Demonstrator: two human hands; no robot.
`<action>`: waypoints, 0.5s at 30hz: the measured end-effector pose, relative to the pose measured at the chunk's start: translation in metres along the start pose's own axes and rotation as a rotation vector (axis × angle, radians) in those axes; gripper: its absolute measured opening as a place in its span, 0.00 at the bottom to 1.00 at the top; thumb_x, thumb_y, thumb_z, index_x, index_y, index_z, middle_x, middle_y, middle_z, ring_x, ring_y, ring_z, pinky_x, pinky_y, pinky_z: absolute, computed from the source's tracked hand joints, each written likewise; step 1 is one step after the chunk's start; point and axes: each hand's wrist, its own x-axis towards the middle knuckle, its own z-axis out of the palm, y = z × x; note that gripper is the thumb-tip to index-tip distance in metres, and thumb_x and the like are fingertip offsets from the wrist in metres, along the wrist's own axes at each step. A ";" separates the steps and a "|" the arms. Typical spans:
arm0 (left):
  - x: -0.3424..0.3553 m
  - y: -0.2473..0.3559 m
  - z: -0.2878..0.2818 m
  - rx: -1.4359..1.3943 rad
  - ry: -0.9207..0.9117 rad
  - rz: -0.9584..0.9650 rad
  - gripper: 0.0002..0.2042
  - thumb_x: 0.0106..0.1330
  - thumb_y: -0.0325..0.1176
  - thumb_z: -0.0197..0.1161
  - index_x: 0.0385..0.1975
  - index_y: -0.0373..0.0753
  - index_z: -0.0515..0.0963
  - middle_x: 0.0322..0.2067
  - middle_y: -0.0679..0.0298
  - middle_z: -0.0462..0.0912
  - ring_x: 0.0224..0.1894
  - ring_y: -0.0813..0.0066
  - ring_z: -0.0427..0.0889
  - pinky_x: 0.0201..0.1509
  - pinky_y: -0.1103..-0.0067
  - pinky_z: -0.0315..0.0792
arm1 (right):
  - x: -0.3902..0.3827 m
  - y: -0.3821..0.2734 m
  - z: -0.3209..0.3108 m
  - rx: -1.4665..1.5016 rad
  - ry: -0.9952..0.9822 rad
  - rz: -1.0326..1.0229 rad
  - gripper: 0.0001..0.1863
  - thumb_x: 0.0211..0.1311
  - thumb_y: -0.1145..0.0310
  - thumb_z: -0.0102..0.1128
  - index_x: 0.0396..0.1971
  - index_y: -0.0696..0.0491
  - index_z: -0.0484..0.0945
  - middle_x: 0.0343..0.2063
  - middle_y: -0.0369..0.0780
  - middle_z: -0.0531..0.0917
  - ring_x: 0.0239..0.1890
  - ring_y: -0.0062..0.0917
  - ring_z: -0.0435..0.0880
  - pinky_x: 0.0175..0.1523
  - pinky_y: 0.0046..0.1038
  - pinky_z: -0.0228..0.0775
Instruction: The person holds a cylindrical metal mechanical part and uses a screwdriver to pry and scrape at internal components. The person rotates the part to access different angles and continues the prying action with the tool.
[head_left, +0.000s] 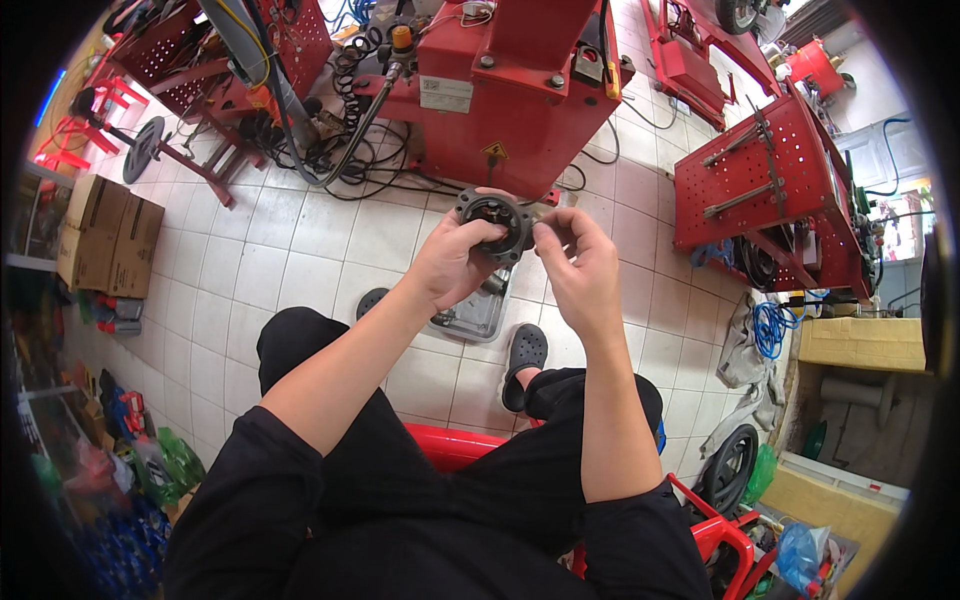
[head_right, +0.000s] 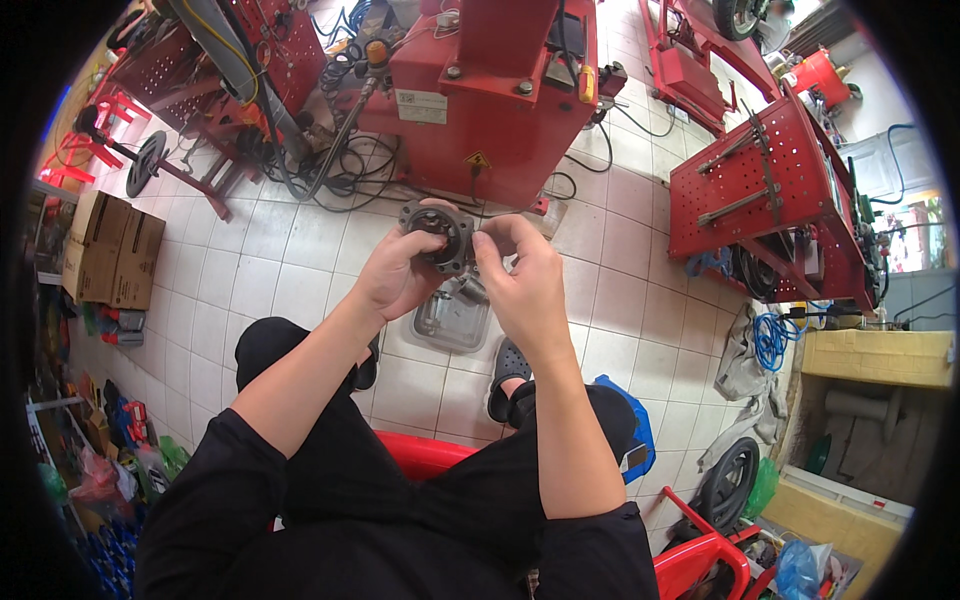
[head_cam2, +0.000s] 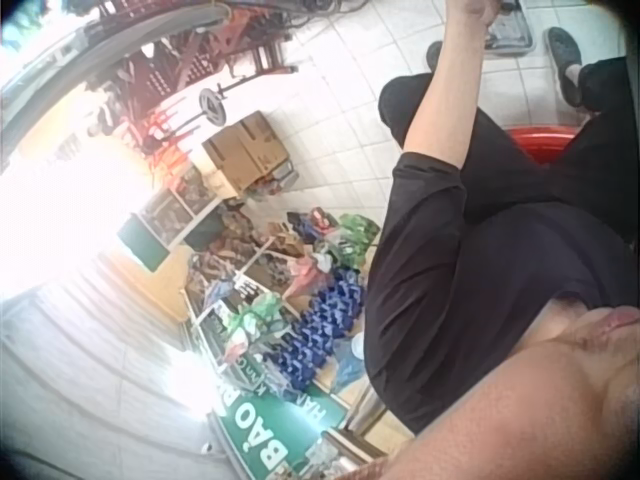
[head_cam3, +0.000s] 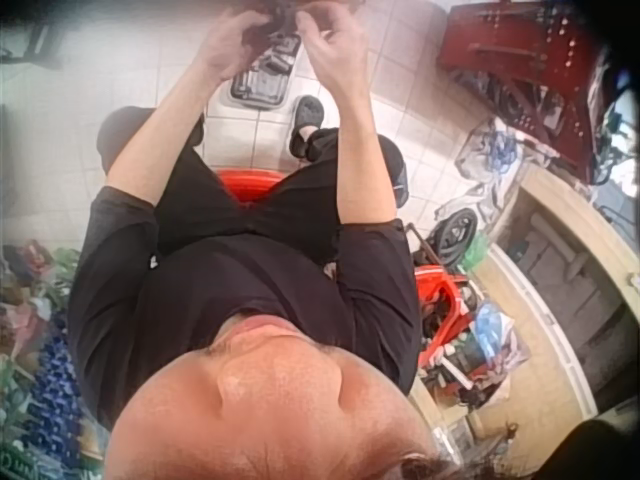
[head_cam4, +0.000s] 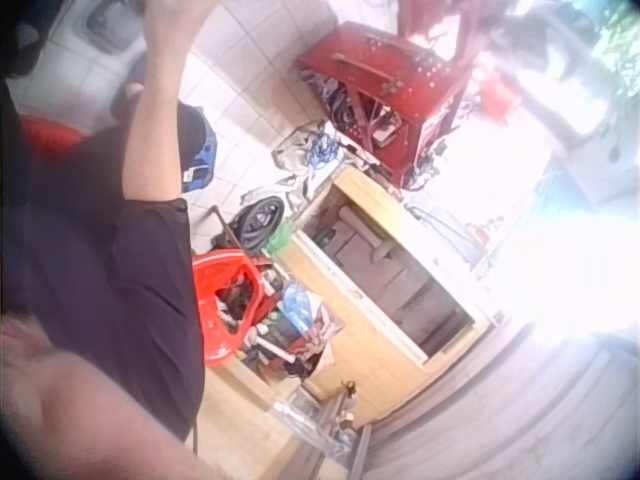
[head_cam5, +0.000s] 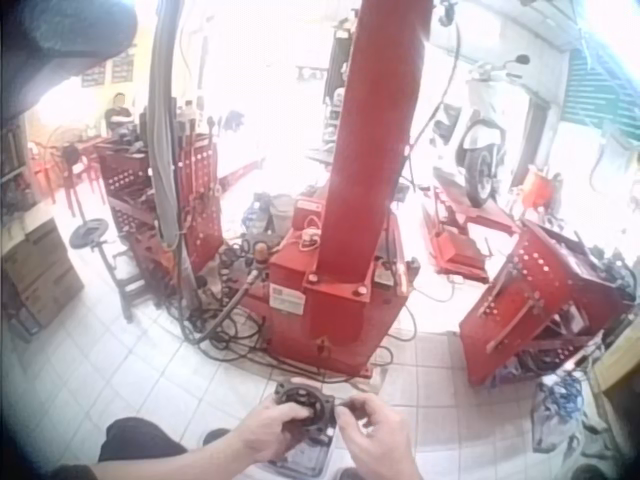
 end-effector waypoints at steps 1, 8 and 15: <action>0.000 0.000 0.001 0.004 -0.006 0.000 0.15 0.57 0.20 0.49 0.44 0.38 0.69 0.39 0.62 0.76 0.42 0.72 0.76 0.49 0.74 0.72 | 0.001 0.005 -0.002 0.087 -0.027 0.062 0.07 0.57 0.73 0.57 0.33 0.62 0.76 0.26 0.36 0.79 0.30 0.16 0.74 0.37 0.19 0.67; 0.000 -0.003 -0.001 0.048 -0.004 0.029 0.15 0.57 0.19 0.49 0.44 0.38 0.69 0.40 0.61 0.76 0.43 0.72 0.76 0.51 0.74 0.72 | 0.003 0.007 -0.008 0.356 -0.076 0.161 0.10 0.55 0.73 0.59 0.34 0.64 0.77 0.28 0.38 0.81 0.31 0.17 0.77 0.40 0.20 0.68; -0.001 -0.001 0.003 0.031 0.002 0.029 0.15 0.57 0.20 0.49 0.44 0.37 0.69 0.39 0.61 0.76 0.42 0.71 0.77 0.50 0.74 0.72 | 0.002 0.006 -0.005 0.408 -0.047 0.175 0.10 0.55 0.74 0.60 0.34 0.64 0.77 0.29 0.39 0.81 0.33 0.18 0.78 0.41 0.20 0.68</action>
